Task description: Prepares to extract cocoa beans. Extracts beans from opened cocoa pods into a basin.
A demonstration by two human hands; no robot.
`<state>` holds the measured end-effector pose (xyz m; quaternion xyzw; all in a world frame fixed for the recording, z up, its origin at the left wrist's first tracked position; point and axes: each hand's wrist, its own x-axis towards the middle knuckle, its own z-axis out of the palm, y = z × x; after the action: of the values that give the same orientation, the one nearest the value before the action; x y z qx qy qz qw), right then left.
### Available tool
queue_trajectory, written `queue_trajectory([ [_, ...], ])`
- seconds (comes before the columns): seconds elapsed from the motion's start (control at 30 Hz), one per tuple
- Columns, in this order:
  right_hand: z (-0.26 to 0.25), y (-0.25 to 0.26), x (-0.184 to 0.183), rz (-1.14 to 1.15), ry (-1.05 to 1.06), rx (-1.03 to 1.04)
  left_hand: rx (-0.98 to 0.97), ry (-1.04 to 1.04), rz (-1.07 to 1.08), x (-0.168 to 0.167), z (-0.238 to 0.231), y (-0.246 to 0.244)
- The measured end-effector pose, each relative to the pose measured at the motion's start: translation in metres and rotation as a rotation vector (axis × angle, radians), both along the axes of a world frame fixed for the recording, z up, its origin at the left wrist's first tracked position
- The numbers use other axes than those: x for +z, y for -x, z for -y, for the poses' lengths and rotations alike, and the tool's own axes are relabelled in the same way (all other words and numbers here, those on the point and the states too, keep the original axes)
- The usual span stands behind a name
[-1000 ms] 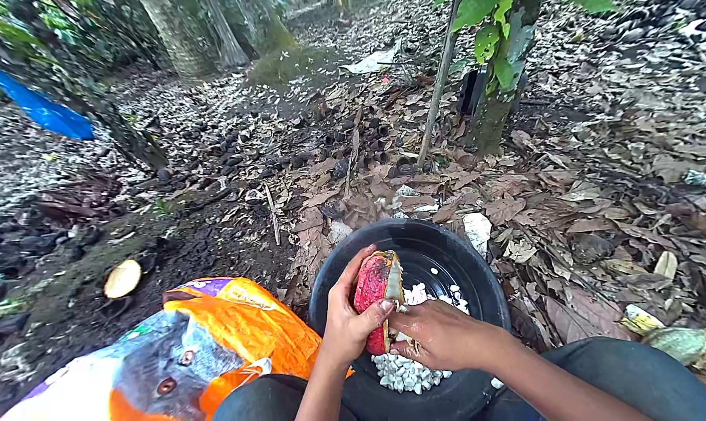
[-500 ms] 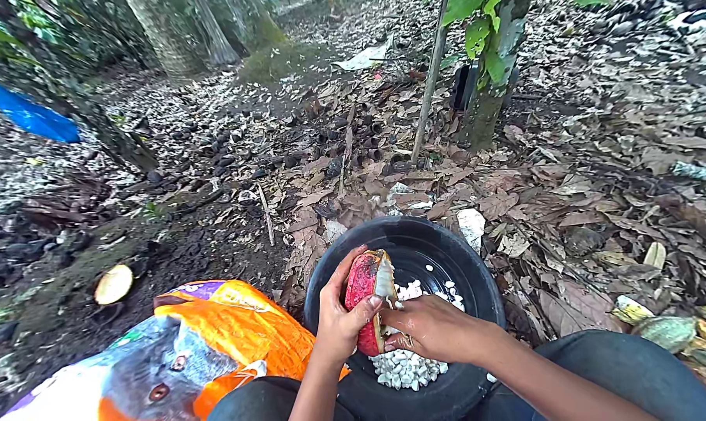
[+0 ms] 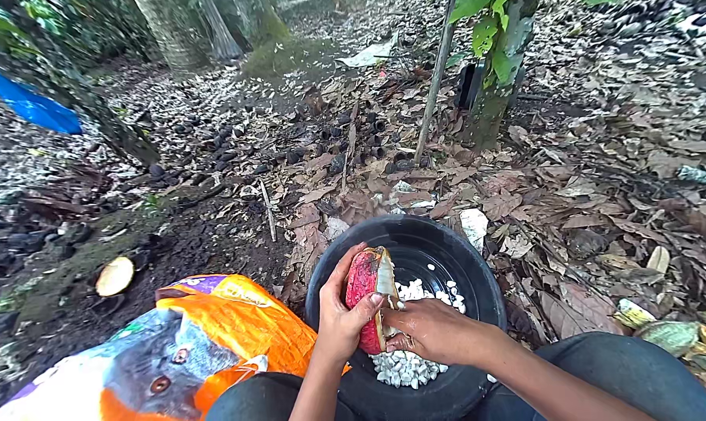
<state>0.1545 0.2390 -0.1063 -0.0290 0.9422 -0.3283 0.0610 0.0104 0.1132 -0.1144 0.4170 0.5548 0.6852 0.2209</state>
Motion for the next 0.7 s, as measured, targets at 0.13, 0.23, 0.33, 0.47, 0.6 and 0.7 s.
queue_trajectory([
  [0.13, 0.001, 0.0, -0.001, 0.015, 0.015, 0.002, -0.009, -0.003, -0.02, 0.0, 0.0, 0.0],
  [0.23, 0.007, 0.0, -0.004, -0.04, 0.029, -0.061, 0.004, -0.009, -0.036, 0.003, 0.0, 0.004],
  [0.33, 0.01, -0.001, -0.001, -0.086, 0.047, -0.128, 0.034, -0.033, -0.02, 0.006, 0.0, 0.008],
  [0.47, 0.008, -0.001, -0.002, -0.201, 0.005, -0.156, 0.054, -0.048, -0.058, 0.009, -0.001, 0.009],
  [0.6, 0.002, -0.002, -0.014, -0.334, -0.042, -0.192, 0.128, -0.022, -0.12, 0.013, 0.002, 0.013],
  [0.7, -0.008, -0.004, -0.011, -0.14, -0.102, -0.16, 0.194, -0.006, -0.129, 0.014, 0.006, 0.017],
])
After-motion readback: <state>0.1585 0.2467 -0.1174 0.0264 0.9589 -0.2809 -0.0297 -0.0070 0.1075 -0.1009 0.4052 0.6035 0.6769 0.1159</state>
